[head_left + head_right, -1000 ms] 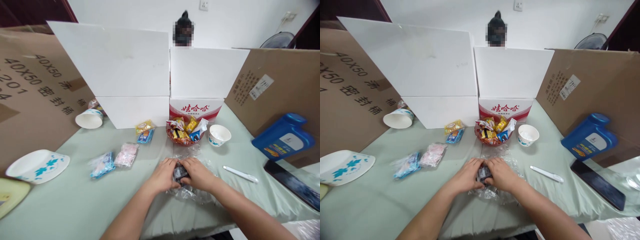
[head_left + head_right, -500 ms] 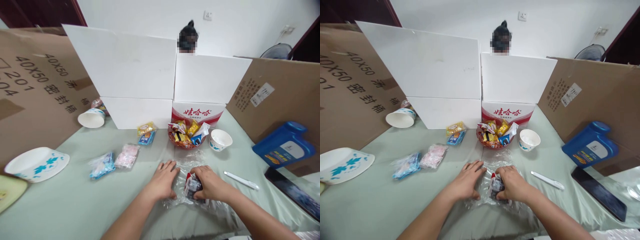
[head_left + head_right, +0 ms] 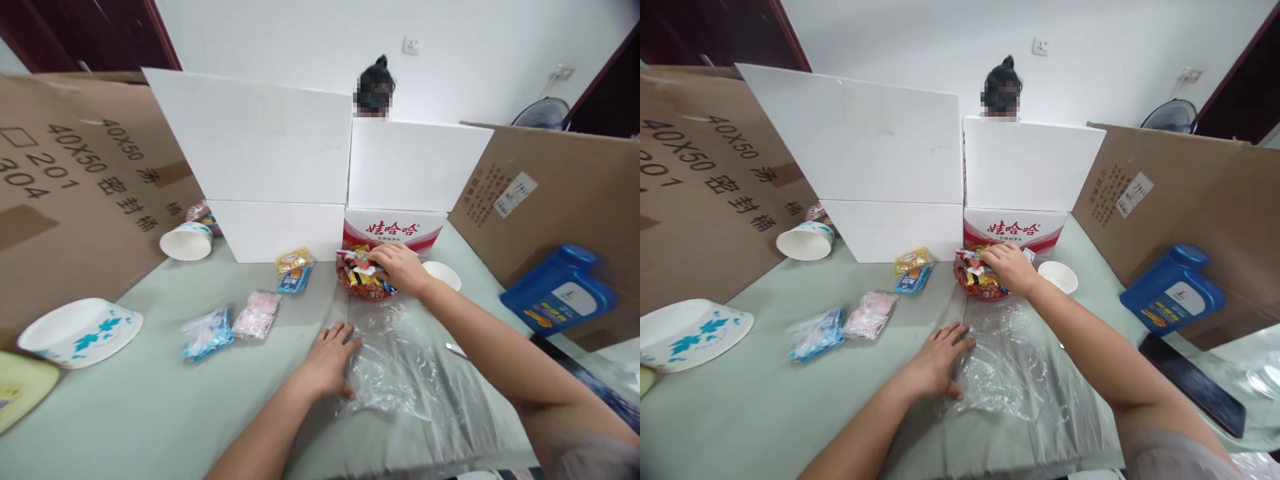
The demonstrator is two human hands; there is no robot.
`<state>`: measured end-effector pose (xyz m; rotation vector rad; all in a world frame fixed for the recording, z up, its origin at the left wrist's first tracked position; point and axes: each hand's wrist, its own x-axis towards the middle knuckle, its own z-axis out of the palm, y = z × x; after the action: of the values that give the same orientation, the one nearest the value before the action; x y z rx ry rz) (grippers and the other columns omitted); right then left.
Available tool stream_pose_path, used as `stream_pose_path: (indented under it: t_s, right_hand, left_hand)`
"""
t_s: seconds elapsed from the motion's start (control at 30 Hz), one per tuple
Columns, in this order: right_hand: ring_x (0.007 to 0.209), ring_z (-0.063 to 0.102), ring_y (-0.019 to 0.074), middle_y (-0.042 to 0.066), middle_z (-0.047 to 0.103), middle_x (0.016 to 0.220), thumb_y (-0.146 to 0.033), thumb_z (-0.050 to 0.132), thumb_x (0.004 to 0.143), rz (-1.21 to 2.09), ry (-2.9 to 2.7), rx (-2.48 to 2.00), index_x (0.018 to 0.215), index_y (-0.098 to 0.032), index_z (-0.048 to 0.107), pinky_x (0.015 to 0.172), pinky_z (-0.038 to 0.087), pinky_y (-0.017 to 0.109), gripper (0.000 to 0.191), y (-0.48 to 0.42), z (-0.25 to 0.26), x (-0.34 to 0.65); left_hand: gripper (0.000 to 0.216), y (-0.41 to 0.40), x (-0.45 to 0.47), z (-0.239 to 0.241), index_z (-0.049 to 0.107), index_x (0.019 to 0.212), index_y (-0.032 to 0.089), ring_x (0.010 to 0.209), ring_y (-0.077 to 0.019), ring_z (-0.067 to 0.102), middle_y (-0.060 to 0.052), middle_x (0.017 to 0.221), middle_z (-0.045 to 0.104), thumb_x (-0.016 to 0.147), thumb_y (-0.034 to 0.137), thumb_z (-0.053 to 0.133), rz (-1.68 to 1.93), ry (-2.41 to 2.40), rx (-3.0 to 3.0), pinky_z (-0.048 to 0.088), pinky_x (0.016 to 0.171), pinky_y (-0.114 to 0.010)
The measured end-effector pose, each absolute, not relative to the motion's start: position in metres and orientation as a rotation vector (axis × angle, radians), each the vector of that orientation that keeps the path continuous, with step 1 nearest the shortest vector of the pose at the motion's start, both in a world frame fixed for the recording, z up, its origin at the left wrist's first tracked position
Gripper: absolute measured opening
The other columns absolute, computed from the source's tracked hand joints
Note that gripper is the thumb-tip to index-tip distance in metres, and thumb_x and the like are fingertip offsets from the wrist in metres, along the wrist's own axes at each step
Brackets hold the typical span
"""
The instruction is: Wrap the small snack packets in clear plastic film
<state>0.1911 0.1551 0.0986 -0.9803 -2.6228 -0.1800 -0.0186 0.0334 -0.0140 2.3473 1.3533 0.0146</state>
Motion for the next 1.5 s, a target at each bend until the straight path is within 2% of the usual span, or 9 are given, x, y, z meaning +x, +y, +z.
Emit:
stream_pose_path:
  t_s: [0.23, 0.4, 0.6, 0.8, 0.97, 1.13, 1.23, 1.37, 1.5]
  right_hand:
    - [0.092, 0.056, 0.0228, 0.011, 0.066, 0.093, -0.030, 0.040, 0.098, 0.008, -2.680, -0.960, 0.103, -0.017, 0.065, 0.086, 0.042, 0.038, 0.029, 0.096, 0.029, 0.185]
    - [0.135, 0.032, 0.0362, 0.018, 0.045, 0.144, -0.063, 0.051, 0.086, 0.211, -2.831, -1.114, 0.140, -0.013, 0.046, 0.109, 0.024, 0.056, 0.074, 0.046, -0.030, 0.207]
    - [0.142, -0.001, 0.0485, 0.014, 0.019, 0.159, -0.083, 0.047, 0.072, 0.314, -2.721, -1.517, 0.151, -0.022, 0.029, 0.108, 0.008, 0.070, 0.101, 0.031, -0.044, 0.228]
    - [0.142, -0.001, 0.0502, 0.015, 0.018, 0.159, -0.083, 0.051, 0.069, 0.241, -2.663, -1.579, 0.151, -0.025, 0.028, 0.105, 0.008, 0.074, 0.103, 0.027, -0.050, 0.220]
    - [0.143, 0.005, 0.0483, 0.016, 0.021, 0.158, -0.077, 0.052, 0.074, 0.255, -2.614, -1.641, 0.149, -0.024, 0.033, 0.105, 0.012, 0.074, 0.094, 0.032, -0.042, 0.224]
    - [0.132, 0.041, 0.0320, 0.017, 0.048, 0.141, -0.054, 0.041, 0.095, 0.491, -2.402, -1.456, 0.134, -0.020, 0.053, 0.106, 0.034, 0.055, 0.053, 0.019, 0.005, 0.248]
    - [0.115, 0.055, 0.0270, 0.014, 0.060, 0.125, -0.058, 0.057, 0.086, 0.916, -2.512, -1.134, 0.128, -0.022, 0.057, 0.099, 0.044, 0.044, 0.055, -0.004, 0.031, 0.258]
    - [0.134, 0.040, 0.0333, 0.013, 0.051, 0.139, -0.057, 0.075, 0.067, 1.133, -2.759, -0.976, 0.135, -0.026, 0.053, 0.110, 0.032, 0.051, 0.078, -0.032, 0.025, 0.275]
    - [0.145, 0.017, 0.0342, 0.009, 0.036, 0.153, -0.044, 0.071, 0.077, 0.889, -2.813, -1.169, 0.144, -0.029, 0.042, 0.115, 0.018, 0.059, 0.075, -0.053, -0.007, 0.308]
  left_hand:
    - [0.097, 0.032, -0.018, -0.016, 0.049, 0.136, 0.026, 0.144, -0.0371, 0.022, -0.014, 0.154, 0.031, 0.049, 0.045, 0.087, 0.041, 1.344, 2.363, 0.022, 0.113, -0.056]
    - [0.068, 0.035, -0.026, -0.005, 0.060, 0.118, 0.026, 0.142, -0.0335, 0.028, -0.011, 0.151, 0.038, 0.056, 0.036, 0.086, 0.038, 1.350, 2.348, 0.021, 0.114, -0.054]
    - [0.003, 0.048, -0.048, 0.010, 0.066, 0.078, 0.020, 0.129, -0.0367, 0.045, -0.012, 0.131, 0.058, 0.079, 0.018, 0.063, 0.274, 1.917, 2.315, 0.031, 0.106, -0.058]
    - [0.022, 0.041, -0.025, 0.003, 0.065, 0.105, 0.024, 0.110, -0.0224, 0.057, -0.007, 0.112, 0.065, 0.088, 0.020, 0.052, 0.621, 1.447, 2.402, 0.045, 0.099, -0.038]
    - [0.053, 0.038, -0.014, -0.013, 0.059, 0.121, 0.025, 0.135, -0.0316, 0.037, -0.009, 0.142, 0.048, 0.072, 0.034, 0.077, 0.233, 1.281, 2.464, 0.026, 0.112, -0.052]
    - [0.024, 0.039, -0.020, 0.001, 0.066, 0.106, 0.022, 0.120, -0.0257, 0.051, -0.008, 0.123, 0.060, 0.083, 0.024, 0.065, 0.473, 1.288, 2.363, 0.037, 0.105, -0.042]
    - [0.014, 0.034, -0.019, 0.012, 0.070, 0.092, 0.023, 0.098, -0.0196, 0.059, -0.002, 0.098, 0.065, 0.082, 0.033, 0.067, 0.381, 1.046, 2.206, 0.045, 0.090, -0.031]
    - [0.039, 0.026, -0.017, 0.013, 0.071, 0.085, 0.025, 0.099, -0.0230, 0.056, -0.001, 0.096, 0.062, 0.059, 0.053, 0.083, 0.030, 0.759, 2.195, 0.045, 0.086, -0.030]
    - [0.050, 0.019, -0.015, 0.009, 0.068, 0.083, 0.024, 0.110, -0.0282, 0.050, -0.004, 0.111, 0.057, 0.047, 0.052, 0.089, -0.010, 0.749, 2.307, 0.041, 0.095, -0.037]
